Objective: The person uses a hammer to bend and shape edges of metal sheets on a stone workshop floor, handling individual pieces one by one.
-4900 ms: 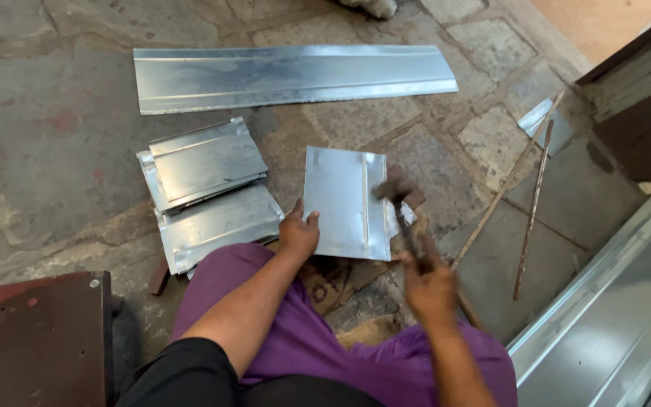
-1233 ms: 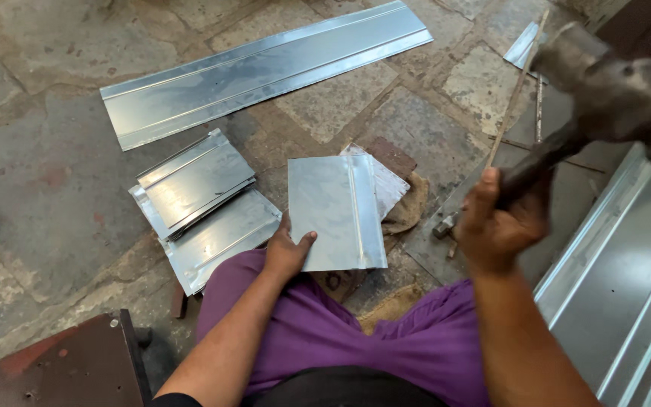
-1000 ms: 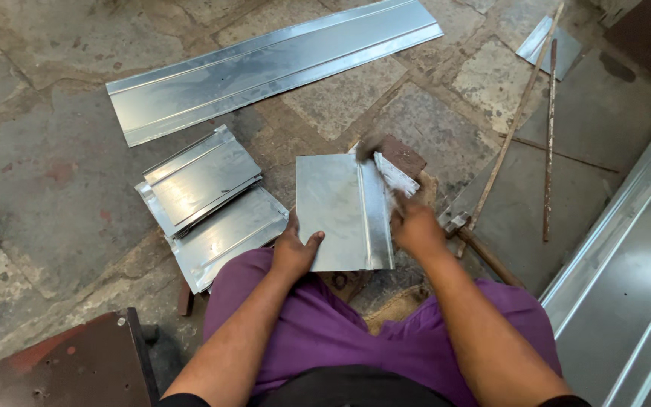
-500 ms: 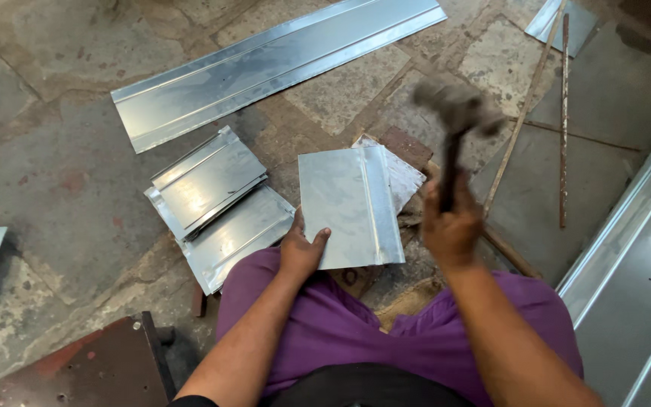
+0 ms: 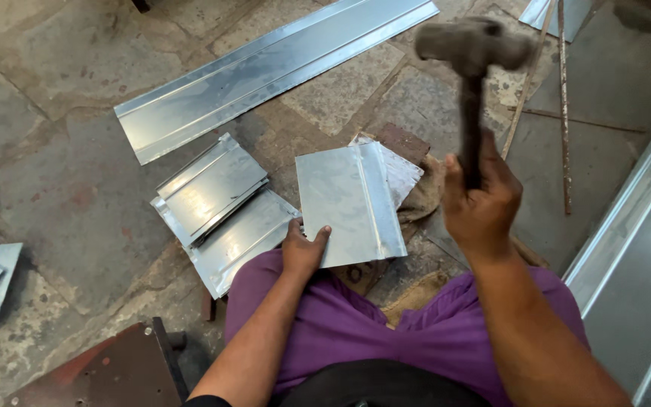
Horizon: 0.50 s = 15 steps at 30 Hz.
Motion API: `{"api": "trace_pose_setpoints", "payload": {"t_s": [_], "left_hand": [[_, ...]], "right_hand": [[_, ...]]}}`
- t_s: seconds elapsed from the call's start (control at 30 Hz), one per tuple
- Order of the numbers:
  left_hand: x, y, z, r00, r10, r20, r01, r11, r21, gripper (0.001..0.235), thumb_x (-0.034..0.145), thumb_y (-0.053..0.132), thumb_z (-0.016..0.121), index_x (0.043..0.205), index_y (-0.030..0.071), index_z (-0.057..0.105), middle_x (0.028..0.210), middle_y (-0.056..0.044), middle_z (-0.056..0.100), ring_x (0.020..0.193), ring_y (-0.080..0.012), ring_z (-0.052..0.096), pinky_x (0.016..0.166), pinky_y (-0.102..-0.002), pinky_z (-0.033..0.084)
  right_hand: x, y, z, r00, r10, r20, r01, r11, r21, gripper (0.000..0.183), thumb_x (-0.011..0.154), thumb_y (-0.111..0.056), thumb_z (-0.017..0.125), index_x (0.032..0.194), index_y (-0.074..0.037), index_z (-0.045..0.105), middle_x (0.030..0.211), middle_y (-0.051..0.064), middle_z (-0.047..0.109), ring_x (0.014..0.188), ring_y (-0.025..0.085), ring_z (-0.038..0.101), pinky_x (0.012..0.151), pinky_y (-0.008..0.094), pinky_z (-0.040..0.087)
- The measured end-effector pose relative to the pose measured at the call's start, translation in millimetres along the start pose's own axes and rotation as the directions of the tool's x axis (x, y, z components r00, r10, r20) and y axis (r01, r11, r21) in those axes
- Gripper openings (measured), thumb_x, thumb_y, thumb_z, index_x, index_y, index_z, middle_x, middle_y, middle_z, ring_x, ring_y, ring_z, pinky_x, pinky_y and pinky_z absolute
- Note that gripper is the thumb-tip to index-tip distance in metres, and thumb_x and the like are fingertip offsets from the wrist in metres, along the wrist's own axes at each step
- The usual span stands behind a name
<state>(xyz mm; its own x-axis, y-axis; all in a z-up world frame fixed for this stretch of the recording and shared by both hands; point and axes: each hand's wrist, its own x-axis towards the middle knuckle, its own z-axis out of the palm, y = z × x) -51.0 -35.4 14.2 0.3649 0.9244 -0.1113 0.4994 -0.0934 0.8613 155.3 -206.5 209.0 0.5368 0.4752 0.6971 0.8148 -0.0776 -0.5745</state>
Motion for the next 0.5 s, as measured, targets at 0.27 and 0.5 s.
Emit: {"api": "trace_pose_setpoints", "payload": {"t_s": [0.27, 0.5], "left_hand": [[1, 0, 2, 1.000, 0.000, -0.002, 0.000, 1.000, 0.009, 0.062, 0.080, 0.038, 0.083, 0.120, -0.001, 0.059, 0.110, -0.023, 0.074, 0.101, -0.0349, 0.073, 0.088, -0.040, 0.056], [3, -6, 3, 1.000, 0.020, -0.002, -0.020, 0.998, -0.052, 0.062, 0.080, 0.039, 0.082, 0.121, -0.002, 0.059, 0.109, -0.024, 0.074, 0.100, -0.0352, 0.073, 0.087, -0.041, 0.057]], "right_hand": [[-68, 53, 56, 0.862, 0.189, 0.471, -0.079, 0.967, -0.243, 0.047, 0.088, -0.015, 0.072, 0.132, -0.002, 0.068, 0.093, 0.023, 0.072, 0.083, 0.040, 0.071, 0.075, 0.046, 0.056], [-9, 10, 3, 0.989, 0.109, 0.104, -0.111, 0.994, 0.016, 0.047, 0.103, -0.021, 0.070, 0.142, 0.003, 0.059, 0.088, 0.009, 0.073, 0.071, 0.013, 0.068, 0.064, 0.030, 0.053]]}}
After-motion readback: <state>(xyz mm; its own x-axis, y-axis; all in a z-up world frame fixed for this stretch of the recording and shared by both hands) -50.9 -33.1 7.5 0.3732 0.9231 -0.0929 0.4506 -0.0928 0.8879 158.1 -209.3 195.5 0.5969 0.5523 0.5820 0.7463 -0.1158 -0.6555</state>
